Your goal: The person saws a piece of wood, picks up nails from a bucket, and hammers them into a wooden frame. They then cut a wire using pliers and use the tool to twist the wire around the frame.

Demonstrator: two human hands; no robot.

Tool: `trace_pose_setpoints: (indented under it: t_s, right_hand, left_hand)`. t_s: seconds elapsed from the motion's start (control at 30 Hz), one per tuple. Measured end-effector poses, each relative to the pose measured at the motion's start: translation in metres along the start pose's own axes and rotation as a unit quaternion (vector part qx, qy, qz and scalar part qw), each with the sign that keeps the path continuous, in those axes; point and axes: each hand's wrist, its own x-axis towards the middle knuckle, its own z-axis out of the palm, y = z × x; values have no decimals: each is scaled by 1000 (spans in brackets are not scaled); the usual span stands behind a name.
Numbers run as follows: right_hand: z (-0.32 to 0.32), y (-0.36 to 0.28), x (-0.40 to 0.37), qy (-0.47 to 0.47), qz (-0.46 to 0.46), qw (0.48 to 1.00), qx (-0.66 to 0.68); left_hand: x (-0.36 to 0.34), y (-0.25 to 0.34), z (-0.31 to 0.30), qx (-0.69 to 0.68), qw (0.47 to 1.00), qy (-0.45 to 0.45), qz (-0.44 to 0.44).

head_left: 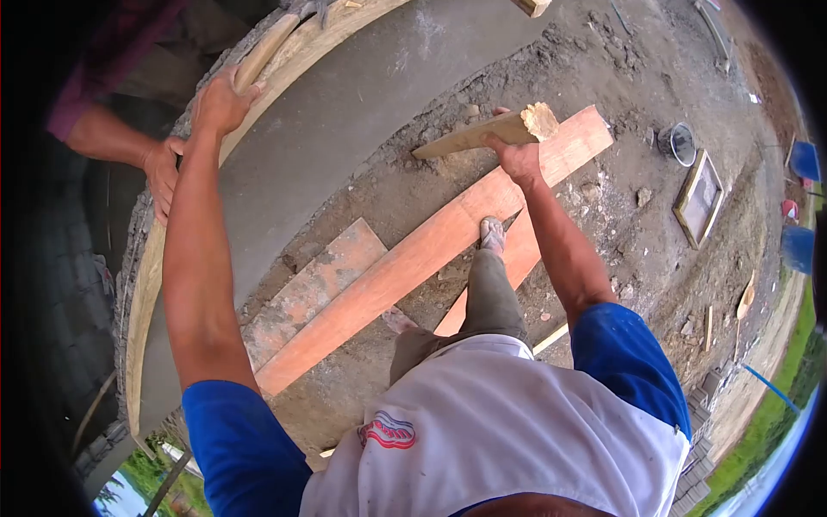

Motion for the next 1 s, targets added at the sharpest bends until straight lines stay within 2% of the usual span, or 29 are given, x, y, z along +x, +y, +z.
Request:
trace_pose_setpoints:
  t_s: [0.03, 0.07, 0.13, 0.2, 0.27, 0.3, 0.4, 0.47, 0.5, 0.53, 0.57, 0.67, 0.7, 0.73, 0.8, 0.83, 0.87, 0.9, 0.93, 0.97, 1.0]
  right_hand:
    - [8, -8, 6, 19, 13, 1000, 12]
    - [16, -18, 14, 24, 23, 999, -30]
    - [29, -66, 17, 47, -21, 993, -105]
    - [32, -108, 27, 14, -15, 995, -102]
    - [21, -153, 34, 40, -67, 982, -170]
    - [12, -171, 39, 64, -104, 983, -135]
    - [-29, -232, 41, 116, -193, 974, -27]
    - [-41, -255, 41, 167, -228, 935, 214]
    - [-62, -250, 43, 130, -207, 948, 205]
    - [-79, -246, 44, 95, -186, 958, 196]
    - [-74, -271, 23, 138, -246, 953, 113]
    - [-91, -282, -25, 169, -348, 922, 14]
    - [-92, -290, -54, 202, -333, 920, -39]
    - [-89, -298, -84, 215, -324, 921, -17]
    - [-82, -312, -141, 241, -302, 922, 19]
    - [-114, -304, -163, 182, -363, 888, -215]
    - [-89, -320, -189, 237, -284, 916, -151]
    - [-83, -322, -209, 283, -231, 914, -177]
    - [-91, -315, -221, 312, -196, 891, -264]
    - [-89, -308, -231, 316, -186, 893, -260]
    - [-90, -308, -243, 310, -192, 890, -272]
  left_hand:
    - [-4, 0, -1, 9, 1000, -22, 3]
    - [-5, 1, -1, 16, 999, -38, 7]
    - [-4, -1, 5, 31, 1000, 5, 1]
    - [-12, -7, 17, 45, 998, 36, -6]
    - [-24, 2, 20, 102, 989, 104, 1]
    - [-32, 9, 18, 128, 982, 142, 1]
    - [-76, 37, 4, -4, 969, 237, 69]
    - [-126, 47, 8, -174, 968, 155, 91]
    - [-158, 49, 20, -230, 967, 90, 62]
    - [-191, 46, 40, -245, 969, -17, 11]
    - [-226, 40, 66, -257, 959, -117, -17]
    - [-350, -5, 155, -192, 921, -338, 23]
    - [-378, -15, 165, -200, 889, -411, 25]
    - [-404, -24, 173, -205, 849, -487, 28]
    - [-446, -48, 191, -202, 795, -568, 61]
    - [-465, -61, 195, -188, 787, -583, 80]
    - [-469, -70, 202, -171, 785, -585, 113]
    - [-472, -79, 209, -162, 770, -607, 114]
    - [-469, -84, 219, -156, 787, -574, 163]
    - [-464, -88, 224, -162, 775, -595, 135]
    - [-458, -91, 224, -145, 793, -573, 145]
